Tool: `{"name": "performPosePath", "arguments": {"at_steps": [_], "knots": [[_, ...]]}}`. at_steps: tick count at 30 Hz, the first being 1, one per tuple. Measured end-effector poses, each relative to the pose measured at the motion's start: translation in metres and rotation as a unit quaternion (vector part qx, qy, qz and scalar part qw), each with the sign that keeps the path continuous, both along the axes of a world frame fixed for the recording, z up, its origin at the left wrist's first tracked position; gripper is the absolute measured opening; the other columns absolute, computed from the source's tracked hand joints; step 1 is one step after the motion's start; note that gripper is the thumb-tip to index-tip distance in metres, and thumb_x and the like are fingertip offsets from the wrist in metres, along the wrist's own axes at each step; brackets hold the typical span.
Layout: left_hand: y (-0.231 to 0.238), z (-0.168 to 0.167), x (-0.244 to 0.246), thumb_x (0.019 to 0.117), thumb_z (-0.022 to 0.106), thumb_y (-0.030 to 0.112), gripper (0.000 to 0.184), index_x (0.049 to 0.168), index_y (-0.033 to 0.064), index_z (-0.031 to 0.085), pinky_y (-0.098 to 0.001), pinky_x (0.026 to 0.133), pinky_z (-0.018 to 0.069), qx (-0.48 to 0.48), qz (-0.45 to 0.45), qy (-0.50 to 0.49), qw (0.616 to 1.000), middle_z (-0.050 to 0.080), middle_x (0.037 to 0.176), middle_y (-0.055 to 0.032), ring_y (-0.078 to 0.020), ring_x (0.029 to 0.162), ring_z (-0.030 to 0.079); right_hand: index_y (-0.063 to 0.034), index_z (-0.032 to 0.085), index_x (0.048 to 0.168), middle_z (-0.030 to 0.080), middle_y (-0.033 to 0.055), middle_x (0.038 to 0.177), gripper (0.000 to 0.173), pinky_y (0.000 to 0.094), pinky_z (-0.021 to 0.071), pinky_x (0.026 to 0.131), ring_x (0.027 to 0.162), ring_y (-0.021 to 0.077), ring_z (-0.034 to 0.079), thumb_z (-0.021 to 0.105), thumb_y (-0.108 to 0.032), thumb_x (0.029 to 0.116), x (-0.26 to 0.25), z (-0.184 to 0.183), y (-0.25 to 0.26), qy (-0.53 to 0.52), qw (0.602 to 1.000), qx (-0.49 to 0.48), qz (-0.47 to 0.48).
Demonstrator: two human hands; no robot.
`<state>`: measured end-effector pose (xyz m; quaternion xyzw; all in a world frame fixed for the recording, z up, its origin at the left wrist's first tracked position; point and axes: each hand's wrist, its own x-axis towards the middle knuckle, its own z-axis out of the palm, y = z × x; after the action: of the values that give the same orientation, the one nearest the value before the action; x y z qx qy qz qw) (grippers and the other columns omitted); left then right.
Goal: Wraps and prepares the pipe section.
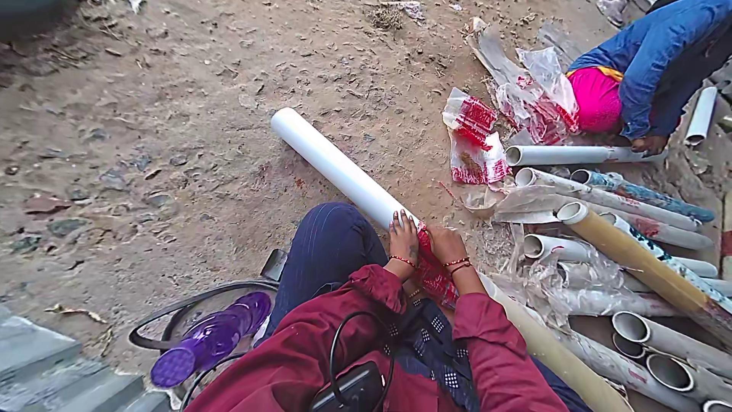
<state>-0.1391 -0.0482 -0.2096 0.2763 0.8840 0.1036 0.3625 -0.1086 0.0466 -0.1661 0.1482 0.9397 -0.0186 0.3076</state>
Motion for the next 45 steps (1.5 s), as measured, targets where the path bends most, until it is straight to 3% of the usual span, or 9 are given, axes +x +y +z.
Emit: {"name": "performPosePath", "arguments": {"at_steps": [10, 13, 19, 26, 36, 38, 41, 43, 45], "knots": [[0.004, 0.001, 0.0, 0.102, 0.048, -0.001, 0.071, 0.161, -0.0074, 0.01, -0.0576, 0.124, 0.019, -0.026, -0.016, 0.008, 0.999, 0.001, 0.168, -0.0321, -0.0502, 0.156, 0.007, 0.0005, 0.063, 0.133, 0.071, 0.0261, 0.119, 0.037, 0.058, 0.0501, 0.096, 0.113, 0.043, 0.069, 0.038, -0.014, 0.1107, 0.001, 0.0, 0.008, 0.051, 0.998, -0.005, -0.034], [0.004, 0.001, 0.001, 0.1013, 0.05, 0.0, 0.073, 0.161, -0.0076, 0.009, -0.0577, 0.124, 0.0186, -0.034, -0.02, 0.012, 0.999, 0.001, 0.168, -0.0324, -0.0499, 0.156, 0.007, -0.0023, 0.06, 0.138, 0.069, 0.0245, 0.125, 0.038, 0.0575, 0.0482, 0.1, 0.119, 0.0415, 0.066, 0.037, -0.017, 0.112, -0.003, 0.001, 0.011, 0.025, 0.998, -0.012, -0.054], [0.002, 0.002, 0.001, 0.1015, 0.048, -0.002, 0.069, 0.16, -0.0089, 0.011, -0.0575, 0.124, 0.0169, -0.014, -0.007, 0.006, 1.0, 0.001, 0.168, -0.0335, -0.051, 0.156, 0.005, 0.003, 0.058, 0.137, 0.062, 0.0242, 0.137, 0.036, 0.0532, 0.0469, 0.106, 0.128, 0.0388, 0.061, 0.037, -0.011, 0.1107, -0.005, -0.005, 0.012, 0.019, 0.998, -0.034, -0.05], [0.004, 0.001, 0.0, 0.1023, 0.047, -0.001, 0.068, 0.16, -0.0089, 0.011, -0.0585, 0.124, 0.0176, -0.022, -0.012, 0.007, 1.0, 0.003, 0.168, -0.0335, -0.0513, 0.156, 0.006, 0.0009, 0.057, 0.138, 0.065, 0.0257, 0.132, 0.037, 0.0555, 0.0477, 0.103, 0.124, 0.0407, 0.064, 0.036, -0.012, 0.111, -0.007, -0.005, 0.014, -0.011, 0.999, -0.023, -0.048], [0.005, -0.001, 0.001, 0.1021, 0.048, -0.001, 0.069, 0.16, -0.0089, 0.012, -0.0587, 0.123, 0.0196, -0.027, -0.017, 0.013, 0.999, 0.004, 0.168, -0.0338, -0.0516, 0.156, 0.007, 0.0022, 0.064, 0.129, 0.068, 0.0262, 0.124, 0.033, 0.0579, 0.0481, 0.099, 0.119, 0.043, 0.065, 0.042, -0.004, 0.1053, -0.017, -0.002, 0.019, -0.032, 0.999, -0.01, 0.026], [0.005, 0.0, 0.0, 0.1, 0.055, 0.002, 0.076, 0.16, -0.0092, 0.01, -0.0583, 0.124, 0.0181, -0.024, -0.017, 0.005, 1.0, 0.002, 0.167, -0.0343, -0.0517, 0.156, 0.006, 0.002, 0.064, 0.129, 0.068, 0.0263, 0.124, 0.032, 0.0584, 0.048, 0.099, 0.12, 0.0433, 0.065, 0.043, -0.003, 0.1045, -0.019, -0.001, 0.019, -0.042, 0.999, -0.009, 0.03], [0.002, 0.005, -0.005, 0.0908, 0.072, 0.013, 0.099, 0.161, -0.0074, 0.006, -0.0588, 0.126, 0.0059, 0.002, 0.016, -0.063, 0.998, -0.01, 0.168, -0.032, -0.0488, 0.157, -0.006, 0.0026, 0.064, 0.129, 0.068, 0.0271, 0.125, 0.032, 0.0588, 0.0477, 0.1, 0.121, 0.044, 0.064, 0.045, -0.002, 0.103, -0.017, 0.001, 0.022, -0.047, 0.998, -0.015, 0.036], [0.0, 0.009, -0.012, 0.0906, 0.074, 0.021, 0.097, 0.162, -0.0047, 0.014, -0.0624, 0.124, 0.0008, 0.032, 0.051, -0.097, 0.993, -0.008, 0.169, -0.0294, -0.0459, 0.157, -0.007, 0.0021, 0.064, 0.129, 0.067, 0.0269, 0.126, 0.033, 0.0584, 0.0465, 0.103, 0.122, 0.0434, 0.063, 0.045, -0.002, 0.103, -0.013, 0.003, 0.026, -0.047, 0.998, -0.017, 0.029], [-0.002, 0.01, -0.015, 0.0955, 0.066, 0.015, 0.069, 0.156, -0.0011, 0.036, -0.0649, 0.124, -0.0015, 0.092, 0.113, -0.104, 0.984, 0.008, 0.169, -0.0276, -0.0433, 0.158, -0.001, 0.0006, 0.065, 0.13, 0.068, 0.0267, 0.125, 0.033, 0.0587, 0.0463, 0.103, 0.122, 0.0432, 0.064, 0.044, -0.004, 0.1042, -0.004, 0.002, 0.031, -0.045, 0.999, -0.02, 0.016]]}}
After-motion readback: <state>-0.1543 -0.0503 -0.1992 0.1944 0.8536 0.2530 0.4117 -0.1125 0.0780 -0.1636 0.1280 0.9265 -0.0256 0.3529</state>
